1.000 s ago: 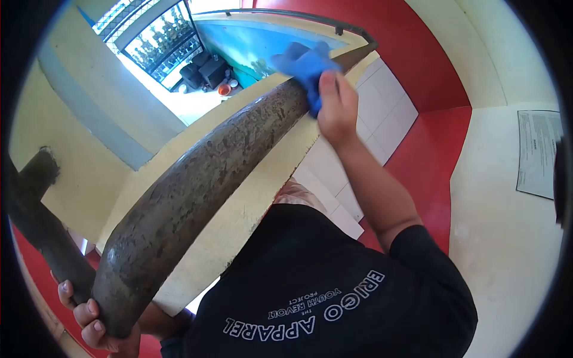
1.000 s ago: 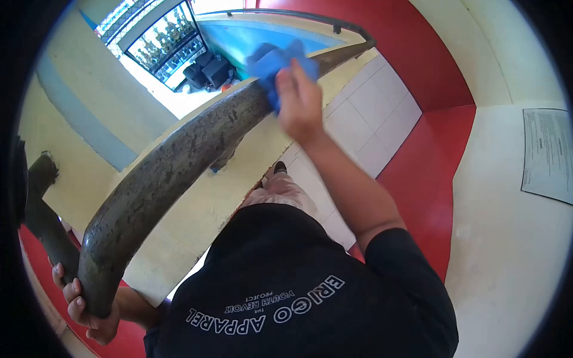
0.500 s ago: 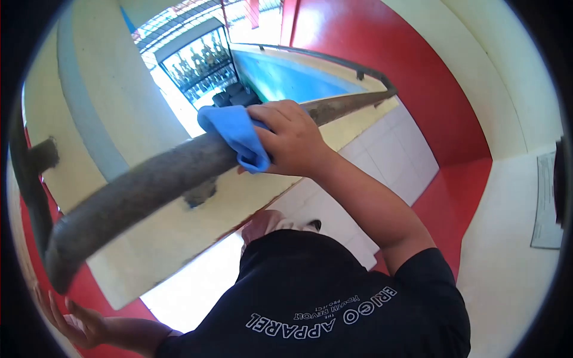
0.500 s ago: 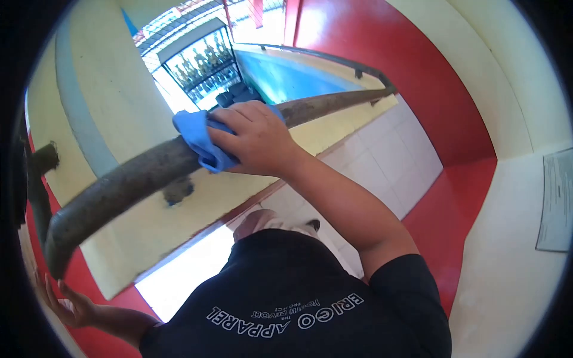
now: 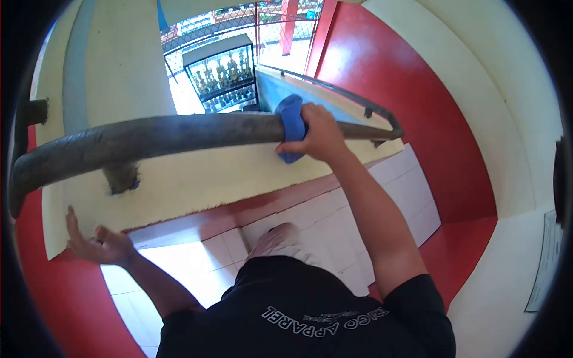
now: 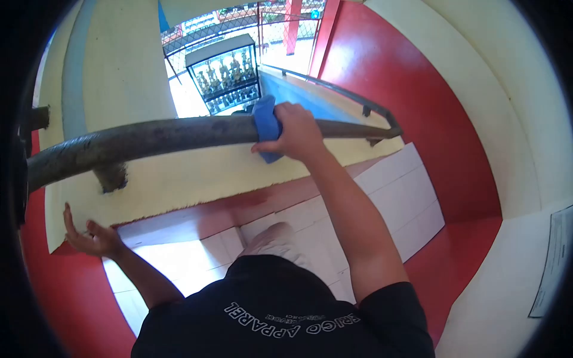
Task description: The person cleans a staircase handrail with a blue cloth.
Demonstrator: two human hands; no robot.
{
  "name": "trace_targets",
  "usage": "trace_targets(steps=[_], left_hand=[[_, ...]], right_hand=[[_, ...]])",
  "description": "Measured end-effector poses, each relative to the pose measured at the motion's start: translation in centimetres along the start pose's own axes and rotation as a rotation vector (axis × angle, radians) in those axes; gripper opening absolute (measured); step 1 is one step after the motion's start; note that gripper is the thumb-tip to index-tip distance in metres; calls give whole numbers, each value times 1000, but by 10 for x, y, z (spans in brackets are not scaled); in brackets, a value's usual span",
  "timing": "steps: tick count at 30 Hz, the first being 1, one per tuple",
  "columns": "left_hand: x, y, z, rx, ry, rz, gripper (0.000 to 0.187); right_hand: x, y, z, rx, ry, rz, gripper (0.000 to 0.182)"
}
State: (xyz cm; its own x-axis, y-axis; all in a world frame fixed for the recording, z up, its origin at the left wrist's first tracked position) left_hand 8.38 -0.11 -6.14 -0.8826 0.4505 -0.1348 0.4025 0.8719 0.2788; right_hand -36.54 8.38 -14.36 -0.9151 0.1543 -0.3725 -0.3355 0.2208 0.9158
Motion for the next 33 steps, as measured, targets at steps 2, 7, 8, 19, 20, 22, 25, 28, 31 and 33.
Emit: trace_targets(steps=[2,7,8,19,20,22,25,28,31,33], left_hand=[[0,-3,1,94,72,214,49],[-9,-2,11,126,263,206,55],[-11,-1,13,131,287,172,56],[-28,3,13,190,249,118,54],[-26,3,10,189,241,139,52],[-21,3,8,242,133,191,48],[-17,5,16,163,19,117,28],[-24,5,20,167,72,171,29],[-17,4,17,170,92,169,30],[-17,5,16,165,75,157,30]], right_hand=[[7,-1,4,37,108,-61,99],[-1,1,4,75,247,-99,79],[-16,15,5,89,229,-50,66],[46,45,9,295,146,-2006,76],[50,49,10,232,205,-2033,80],[49,58,11,100,334,-2075,90],[39,60,13,102,411,-2080,103],[51,73,8,389,344,-1563,105],[50,103,18,594,347,-1436,90],[28,119,17,626,399,-1381,92]])
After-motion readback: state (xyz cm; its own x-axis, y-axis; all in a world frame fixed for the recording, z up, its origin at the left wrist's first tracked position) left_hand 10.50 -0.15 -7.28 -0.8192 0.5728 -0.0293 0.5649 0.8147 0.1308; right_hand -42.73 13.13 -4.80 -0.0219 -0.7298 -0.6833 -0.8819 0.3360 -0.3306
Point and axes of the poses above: each hand's wrist, its own z-axis away from the middle knuckle, its own y-axis out of the back of the hand, x = y × z, the point moved 5 cm from there along -z, towards the middle knuckle, and after that the axes turned 8 degrees about -x, right-handed, at the moved point
